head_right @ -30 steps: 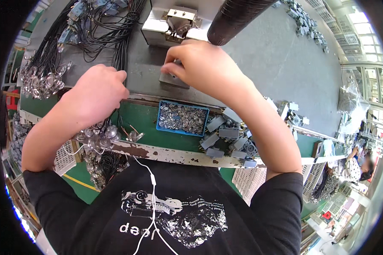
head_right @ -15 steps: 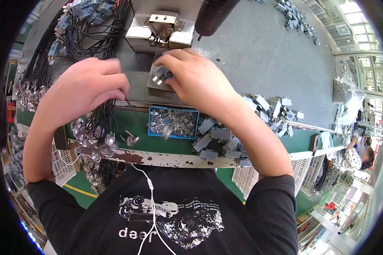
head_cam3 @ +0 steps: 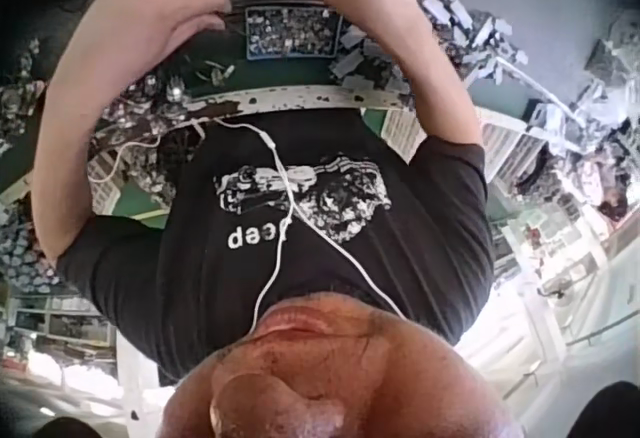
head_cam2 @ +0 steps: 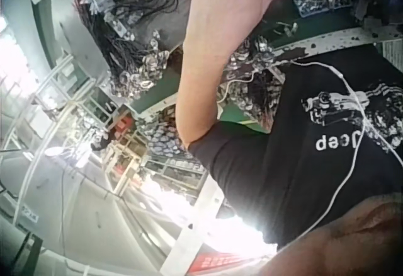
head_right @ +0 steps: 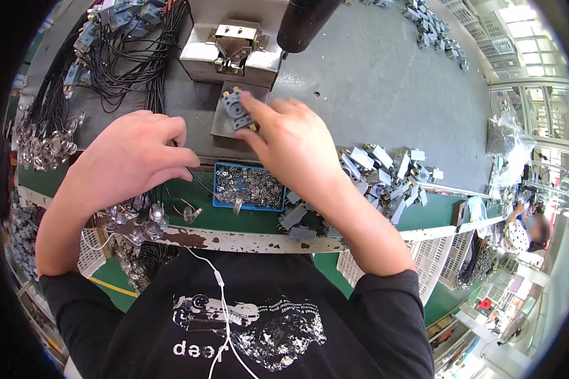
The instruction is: The user is assembling electronic components onto circuit boards and securing them using a handheld power tool on a factory production floor.
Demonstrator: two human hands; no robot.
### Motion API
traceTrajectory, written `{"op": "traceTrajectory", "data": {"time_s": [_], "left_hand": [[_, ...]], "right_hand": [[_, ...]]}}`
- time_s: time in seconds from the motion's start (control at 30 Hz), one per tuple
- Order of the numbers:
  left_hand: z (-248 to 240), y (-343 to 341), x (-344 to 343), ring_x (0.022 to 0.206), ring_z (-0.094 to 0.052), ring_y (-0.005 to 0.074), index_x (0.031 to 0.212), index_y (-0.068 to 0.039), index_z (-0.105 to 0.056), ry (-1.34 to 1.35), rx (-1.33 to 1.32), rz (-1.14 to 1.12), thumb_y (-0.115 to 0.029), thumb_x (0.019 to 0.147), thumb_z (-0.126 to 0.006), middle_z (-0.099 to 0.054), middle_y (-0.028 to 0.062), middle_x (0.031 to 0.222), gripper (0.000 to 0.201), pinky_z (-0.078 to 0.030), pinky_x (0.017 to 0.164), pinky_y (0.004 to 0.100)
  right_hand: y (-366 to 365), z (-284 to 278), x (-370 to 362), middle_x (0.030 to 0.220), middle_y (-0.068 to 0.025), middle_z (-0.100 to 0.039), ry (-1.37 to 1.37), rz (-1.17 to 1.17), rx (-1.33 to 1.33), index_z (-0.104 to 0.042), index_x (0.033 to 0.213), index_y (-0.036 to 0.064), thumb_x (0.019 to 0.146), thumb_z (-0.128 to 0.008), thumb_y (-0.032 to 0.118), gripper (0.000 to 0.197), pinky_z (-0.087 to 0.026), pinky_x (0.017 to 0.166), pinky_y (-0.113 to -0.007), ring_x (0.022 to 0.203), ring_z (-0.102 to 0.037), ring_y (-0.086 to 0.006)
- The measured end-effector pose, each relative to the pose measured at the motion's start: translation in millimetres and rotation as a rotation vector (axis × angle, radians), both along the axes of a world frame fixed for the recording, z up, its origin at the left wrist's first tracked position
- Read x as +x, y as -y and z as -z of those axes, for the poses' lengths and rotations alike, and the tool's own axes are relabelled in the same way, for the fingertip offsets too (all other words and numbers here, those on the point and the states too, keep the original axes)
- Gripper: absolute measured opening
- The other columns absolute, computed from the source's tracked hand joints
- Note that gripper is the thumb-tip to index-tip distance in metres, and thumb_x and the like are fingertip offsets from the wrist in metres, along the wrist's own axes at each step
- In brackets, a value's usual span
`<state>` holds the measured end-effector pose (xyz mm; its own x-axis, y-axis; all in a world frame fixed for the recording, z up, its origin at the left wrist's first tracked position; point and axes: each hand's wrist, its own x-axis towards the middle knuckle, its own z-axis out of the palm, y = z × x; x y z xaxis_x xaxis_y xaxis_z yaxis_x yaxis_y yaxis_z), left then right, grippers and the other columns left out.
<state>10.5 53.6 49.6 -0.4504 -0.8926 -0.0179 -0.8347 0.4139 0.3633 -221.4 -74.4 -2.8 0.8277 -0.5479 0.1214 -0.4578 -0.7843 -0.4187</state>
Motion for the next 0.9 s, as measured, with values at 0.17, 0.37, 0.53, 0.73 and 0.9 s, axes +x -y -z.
{"op": "traceTrajectory", "data": {"time_s": [0.17, 0.37, 0.53, 0.73, 0.9], "left_hand": [[3.1, 1.2, -1.1, 0.088, -0.065, 0.0241, 0.087, -0.011, -0.070, 0.001, -0.033, 0.015, -0.025, 0.081, -0.078, -0.058, 0.0060, 0.086, 0.017, -0.053, 0.079, 0.0383], [4.5, 0.5, -0.8, 0.086, -0.064, 0.0234, 0.088, -0.012, -0.071, 0.024, -0.012, 0.010, -0.024, 0.080, -0.079, -0.058, 0.0043, 0.087, 0.016, -0.051, 0.079, 0.0380], [7.0, -0.7, -1.6, 0.085, -0.062, 0.0238, 0.091, -0.013, -0.072, 0.012, -0.018, 0.012, -0.023, 0.080, -0.080, -0.058, 0.0034, 0.089, 0.017, -0.049, 0.078, 0.0384], [4.7, 0.0, -1.7, 0.085, -0.063, 0.0233, 0.090, -0.013, -0.072, 0.002, -0.004, 0.007, -0.023, 0.079, -0.081, -0.058, 0.0033, 0.089, 0.017, -0.049, 0.078, 0.0384], [3.9, 0.5, -3.1, 0.086, -0.063, 0.0218, 0.092, -0.014, -0.075, 0.032, -0.002, -0.003, -0.023, 0.078, -0.081, -0.059, 0.0016, 0.089, 0.018, -0.048, 0.080, 0.0372]], "right_hand": [[6.2, 9.9, 8.8, 0.122, -0.0117, -0.071, 0.207, -0.064, -0.160, -0.070, 0.121, 0.0053, 0.083, -0.084, 0.022, 0.045, -0.053, 0.096, -0.042, 0.108, -0.065, -0.0335], [-2.2, 10.8, 12.1, 0.123, -0.0115, -0.070, 0.186, -0.025, -0.140, -0.070, 0.119, 0.0056, 0.082, -0.085, 0.024, 0.045, -0.053, 0.096, -0.042, 0.109, -0.065, -0.0336], [4.1, 2.5, 11.1, 0.119, -0.0109, -0.070, 0.140, -0.053, -0.084, -0.070, 0.118, 0.0083, 0.081, -0.085, 0.024, 0.043, -0.054, 0.094, -0.042, 0.108, -0.066, -0.0329], [21.8, -6.9, 6.6, 0.106, -0.0098, -0.071, 0.129, -0.238, -0.219, -0.072, 0.115, 0.0071, 0.085, -0.081, 0.023, 0.036, -0.055, 0.085, -0.041, 0.097, -0.067, -0.0305], [9.5, -3.8, 8.5, 0.085, -0.0074, -0.070, 0.072, -0.132, -0.185, -0.070, 0.112, 0.0056, 0.084, -0.082, 0.027, 0.037, -0.055, 0.072, -0.040, 0.081, -0.068, -0.0275]]}}
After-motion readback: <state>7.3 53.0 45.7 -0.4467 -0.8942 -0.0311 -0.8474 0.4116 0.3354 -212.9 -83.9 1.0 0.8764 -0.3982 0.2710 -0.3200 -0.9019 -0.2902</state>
